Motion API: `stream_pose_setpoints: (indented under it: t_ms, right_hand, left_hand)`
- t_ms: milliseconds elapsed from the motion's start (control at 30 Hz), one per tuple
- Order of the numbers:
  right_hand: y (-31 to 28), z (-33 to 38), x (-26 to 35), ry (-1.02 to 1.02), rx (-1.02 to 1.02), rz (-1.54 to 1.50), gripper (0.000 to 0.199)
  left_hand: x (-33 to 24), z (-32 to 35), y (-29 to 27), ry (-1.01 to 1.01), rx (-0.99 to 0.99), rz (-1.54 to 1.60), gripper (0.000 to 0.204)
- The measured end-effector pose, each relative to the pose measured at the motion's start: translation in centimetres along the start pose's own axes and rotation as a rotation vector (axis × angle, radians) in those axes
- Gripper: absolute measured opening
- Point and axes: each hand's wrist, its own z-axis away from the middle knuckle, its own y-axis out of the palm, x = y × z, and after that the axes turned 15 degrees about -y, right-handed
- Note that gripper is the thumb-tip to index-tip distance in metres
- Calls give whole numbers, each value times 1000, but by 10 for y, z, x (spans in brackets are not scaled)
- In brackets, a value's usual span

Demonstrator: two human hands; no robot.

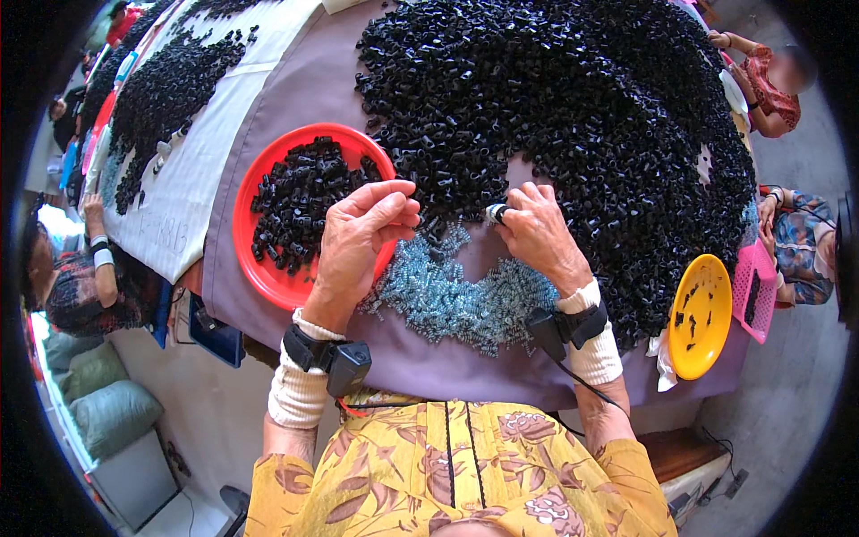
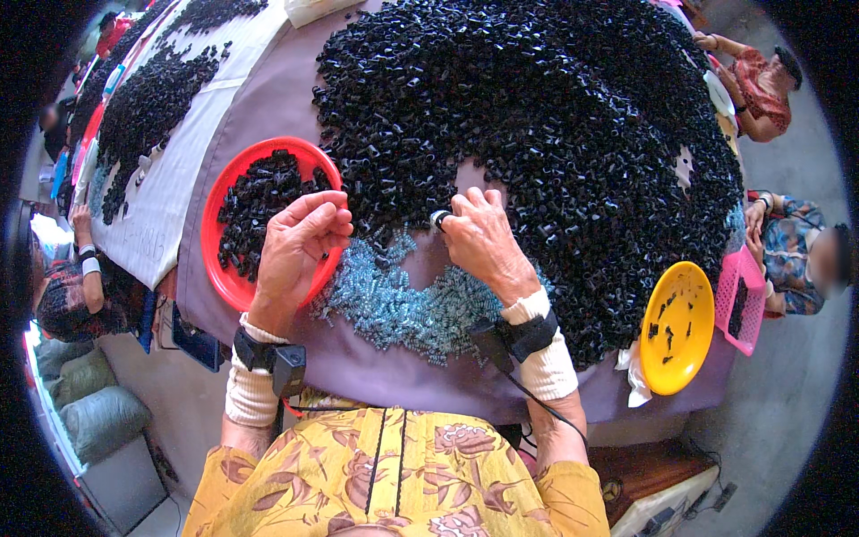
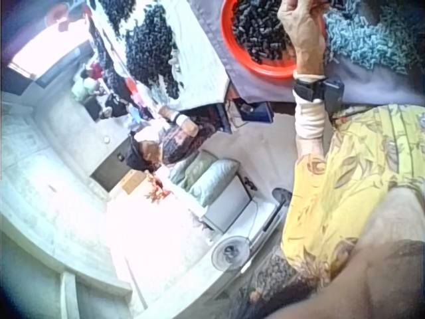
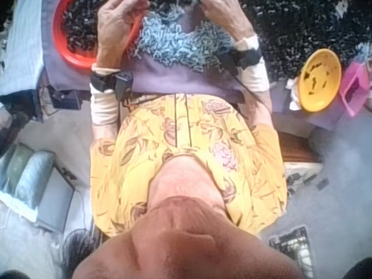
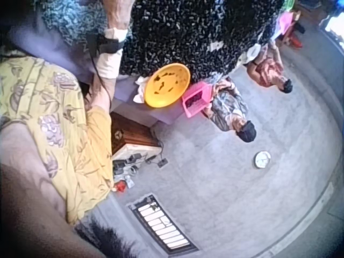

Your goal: Manually assembling small black plastic components by joining them together.

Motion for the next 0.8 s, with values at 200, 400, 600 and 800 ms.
stream_pose_setpoints:
  t_ms: [200,400,600,800]
  right_hand:
    - [-7,-9,10,-26,-39,-77,6]
    - [0,-26,36,-118,30,-260,12]
    - [17,-32,54,-161,21,-266,9]
    - [18,-33,60,-228,-31,-144,5]
  left_hand:
    - [-2,1,3,-13,-21,-18,22]
    - [-3,1,3,-18,-49,-43,22]
    - [-1,0,0,-12,-48,-36,22]
    - [1,2,3,-4,-65,-9,23]
